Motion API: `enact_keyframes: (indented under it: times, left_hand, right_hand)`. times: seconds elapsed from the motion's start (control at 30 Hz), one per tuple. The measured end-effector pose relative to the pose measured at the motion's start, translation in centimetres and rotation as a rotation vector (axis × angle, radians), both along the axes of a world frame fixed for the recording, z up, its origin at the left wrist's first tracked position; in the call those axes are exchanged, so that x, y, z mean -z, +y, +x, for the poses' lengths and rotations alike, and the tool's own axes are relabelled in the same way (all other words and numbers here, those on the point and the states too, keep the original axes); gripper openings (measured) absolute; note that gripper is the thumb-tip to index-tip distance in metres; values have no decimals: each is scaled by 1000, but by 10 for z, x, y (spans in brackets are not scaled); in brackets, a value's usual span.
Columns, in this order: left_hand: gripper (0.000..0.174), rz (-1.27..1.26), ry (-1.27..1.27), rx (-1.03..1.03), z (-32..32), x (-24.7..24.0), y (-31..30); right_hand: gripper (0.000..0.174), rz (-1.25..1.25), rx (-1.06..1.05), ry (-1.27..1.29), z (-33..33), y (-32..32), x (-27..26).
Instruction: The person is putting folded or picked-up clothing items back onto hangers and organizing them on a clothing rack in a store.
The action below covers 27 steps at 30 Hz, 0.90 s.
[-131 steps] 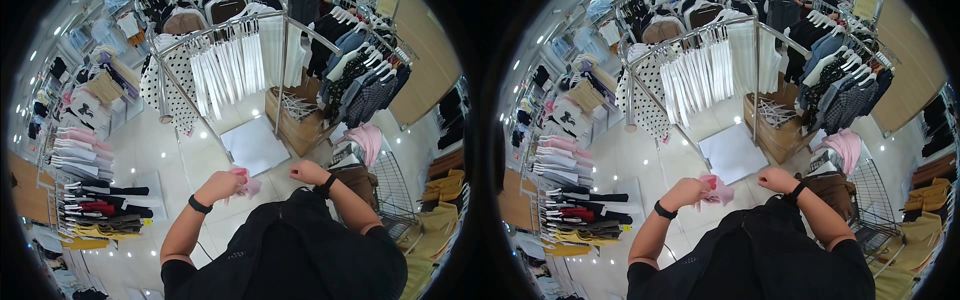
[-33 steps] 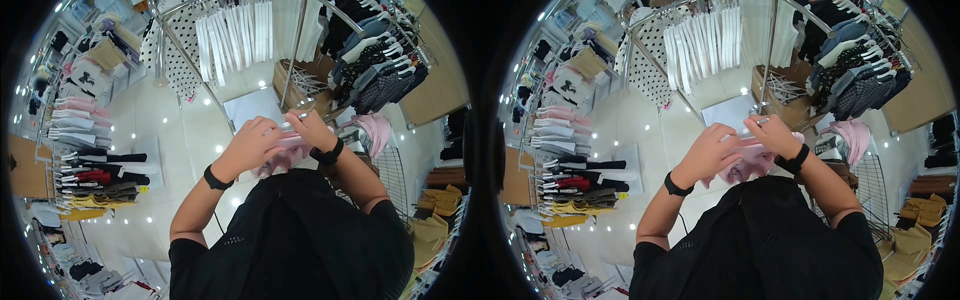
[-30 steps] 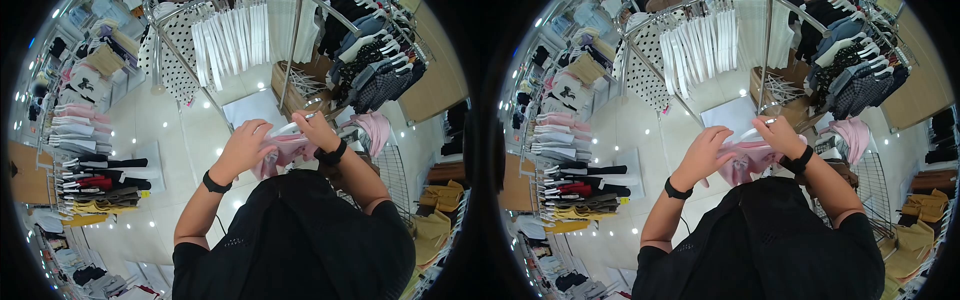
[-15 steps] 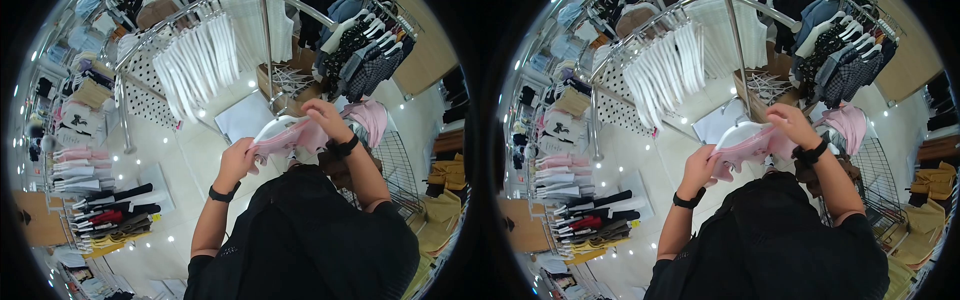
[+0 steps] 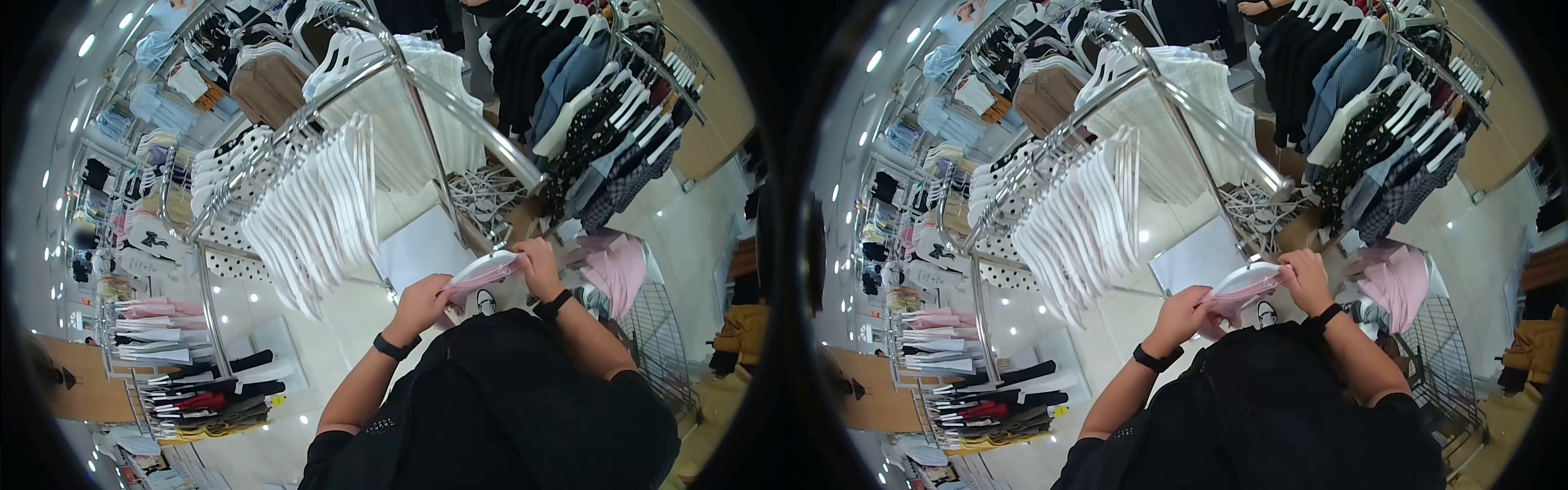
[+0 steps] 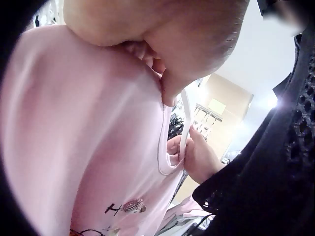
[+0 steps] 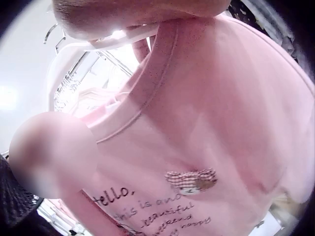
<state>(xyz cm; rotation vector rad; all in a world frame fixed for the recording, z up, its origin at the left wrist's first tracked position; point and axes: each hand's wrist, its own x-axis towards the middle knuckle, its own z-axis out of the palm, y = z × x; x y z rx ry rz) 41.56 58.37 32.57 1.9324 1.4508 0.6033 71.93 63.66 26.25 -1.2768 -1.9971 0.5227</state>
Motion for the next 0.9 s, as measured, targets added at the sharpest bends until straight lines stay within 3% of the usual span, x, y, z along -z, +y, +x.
enact_keyframes:
  times: [0.2,0.3,0.37,0.5,0.6,0.67,0.7,0.77,0.8,0.9]
  left_hand:
    - [28,60,23,44,30,2,63]
    - [27,128,1,45,48,5,102]
    - [27,164,20,27,54,-2,125]
    - [29,254,76,-119,61,-57,153]
    - [30,396,145,-285,54,-100,154]
    - [49,479,95,-297,45,-105,147]
    - [49,474,105,-319,41,-102,141]
    - [65,528,170,-334,33,-87,127]
    - [72,436,166,-329,27,-78,122]
    - [68,358,249,-400,15,-60,107]
  right_hand:
    - [26,45,0,37,7,52,-7]
    - [27,-132,39,-69,12,81,-7]
    - [30,-179,52,153,12,111,-8]
    - [32,-69,90,214,2,162,-80]
    - [25,132,-21,176,-19,194,-134]
    - [26,232,-103,173,-37,210,-157]
    - [26,250,-140,161,-46,218,-162]
    - [23,204,-203,184,-62,239,-151]
    - [20,252,-230,125,-69,248,-142]
    - [14,323,-300,8,-74,280,-91]
